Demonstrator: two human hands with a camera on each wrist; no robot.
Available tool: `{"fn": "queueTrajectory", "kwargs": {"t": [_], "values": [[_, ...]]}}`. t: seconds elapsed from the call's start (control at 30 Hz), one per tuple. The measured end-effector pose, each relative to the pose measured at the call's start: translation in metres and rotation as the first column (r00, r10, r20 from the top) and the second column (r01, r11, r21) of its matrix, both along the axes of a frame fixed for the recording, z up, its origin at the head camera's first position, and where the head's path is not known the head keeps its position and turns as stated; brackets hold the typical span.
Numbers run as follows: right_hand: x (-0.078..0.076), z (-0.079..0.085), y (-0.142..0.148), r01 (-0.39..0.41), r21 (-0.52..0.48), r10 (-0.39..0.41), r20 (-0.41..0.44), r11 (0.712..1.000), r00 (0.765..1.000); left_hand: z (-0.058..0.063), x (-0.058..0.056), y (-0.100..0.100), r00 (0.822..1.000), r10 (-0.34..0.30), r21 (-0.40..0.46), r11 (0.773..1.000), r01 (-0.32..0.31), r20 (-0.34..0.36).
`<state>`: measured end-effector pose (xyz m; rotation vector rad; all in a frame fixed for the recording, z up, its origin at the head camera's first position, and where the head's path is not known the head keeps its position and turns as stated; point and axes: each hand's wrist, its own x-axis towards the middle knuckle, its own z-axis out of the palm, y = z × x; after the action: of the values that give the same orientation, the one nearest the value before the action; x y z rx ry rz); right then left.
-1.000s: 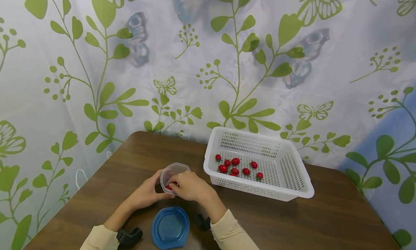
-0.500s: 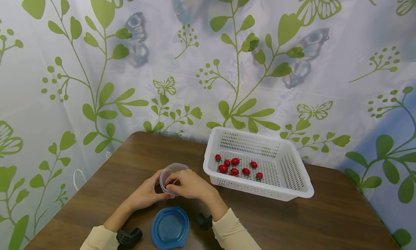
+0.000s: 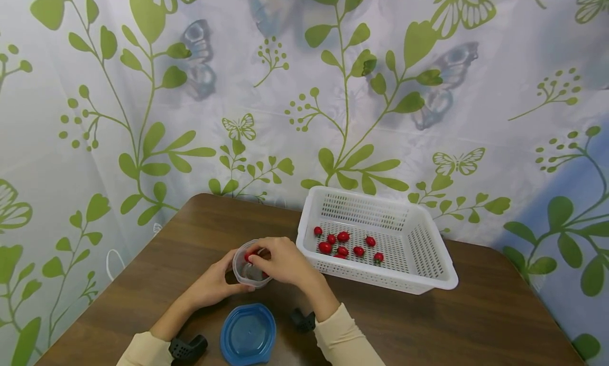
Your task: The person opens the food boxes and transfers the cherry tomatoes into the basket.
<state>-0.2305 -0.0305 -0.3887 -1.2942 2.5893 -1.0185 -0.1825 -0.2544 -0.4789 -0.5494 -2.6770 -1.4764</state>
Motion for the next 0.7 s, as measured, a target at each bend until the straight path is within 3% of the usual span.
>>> {"fn": "queueTrajectory", "kwargs": {"t": [0.37, 0.7], "values": [[-0.003, 0.019, 0.017, 0.037, -0.144, -0.038, -0.007, 0.989, 0.999, -0.001, -0.001, 0.0, 0.999, 0.02, 0.007, 1.0, -0.02, 0.026], [-0.009, 0.025, 0.029, 0.066, -0.195, -0.067, 0.003, 0.979, 0.998, 0.0, 0.0, 0.001, 0.999, 0.04, -0.005, 0.999, -0.04, 0.023]]}}
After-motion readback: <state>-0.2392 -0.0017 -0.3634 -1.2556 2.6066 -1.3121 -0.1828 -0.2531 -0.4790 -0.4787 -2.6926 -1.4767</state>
